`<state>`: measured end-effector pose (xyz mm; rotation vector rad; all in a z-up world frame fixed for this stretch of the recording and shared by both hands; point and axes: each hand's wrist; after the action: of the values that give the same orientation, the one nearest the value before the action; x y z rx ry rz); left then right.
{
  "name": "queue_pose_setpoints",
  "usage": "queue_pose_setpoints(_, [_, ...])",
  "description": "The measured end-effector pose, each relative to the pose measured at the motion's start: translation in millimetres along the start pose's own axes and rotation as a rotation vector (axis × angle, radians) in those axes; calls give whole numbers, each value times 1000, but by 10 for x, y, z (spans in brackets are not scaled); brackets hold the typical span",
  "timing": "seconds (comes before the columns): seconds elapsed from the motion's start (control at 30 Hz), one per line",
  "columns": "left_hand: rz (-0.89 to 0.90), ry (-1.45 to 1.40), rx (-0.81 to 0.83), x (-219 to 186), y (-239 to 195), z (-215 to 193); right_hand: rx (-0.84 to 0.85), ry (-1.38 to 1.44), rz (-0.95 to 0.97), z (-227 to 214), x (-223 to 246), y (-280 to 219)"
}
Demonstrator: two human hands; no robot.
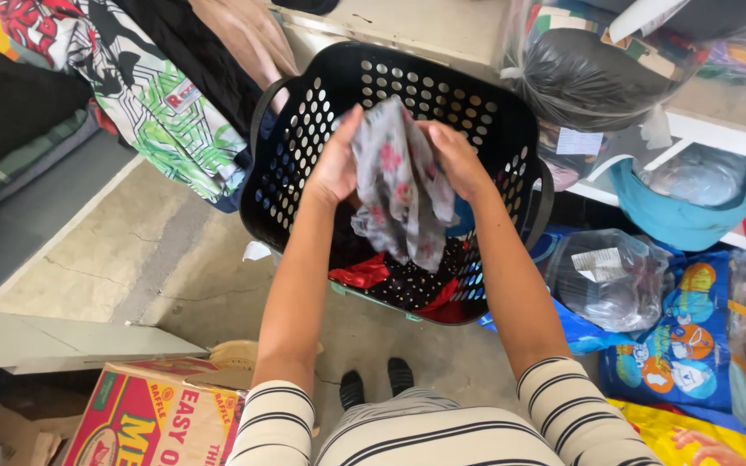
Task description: The person removes various garments from a black laundry basket, including a patterned shirt, a black t-shirt, and a floral dress. They fold each item by hand on a cardboard box and place the folded clothes onto a nearby shelf.
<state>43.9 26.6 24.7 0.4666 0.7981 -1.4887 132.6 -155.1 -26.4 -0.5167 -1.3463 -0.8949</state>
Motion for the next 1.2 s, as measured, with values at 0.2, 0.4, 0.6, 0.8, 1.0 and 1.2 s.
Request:
queue_pose_setpoints(0.2, [226, -147, 188, -470, -54, 37, 530, -387, 381, 173, 128, -6])
queue_pose_setpoints(0.4, [116, 567, -376, -89, 137, -434, 111, -53, 466, 390, 208, -15])
queue_pose_setpoints(0.6, [242, 845, -267, 261, -531, -175, -314, 393, 293, 543, 181, 227])
queue_pose_setpoints(0.8, [780, 852, -3, 233, -935, -106, -414, 480, 115, 1319, 691, 189])
queue_pose_setpoints(1.0, [986, 711, -177, -326, -1853, -335, 41, 527, -183, 2208, 1524, -510])
queue_pose_setpoints(1.2, [994, 387, -303, -880, -3394, -772, 303, 158, -161, 2924, 1603, -1114])
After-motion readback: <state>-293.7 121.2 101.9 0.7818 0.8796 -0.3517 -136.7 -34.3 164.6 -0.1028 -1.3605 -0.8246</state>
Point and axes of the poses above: each hand's wrist, its own y-axis towards the middle knuckle, its own z-axis out of the palm, x = y × z, and after that the axes turned 1 degree about z, right-handed
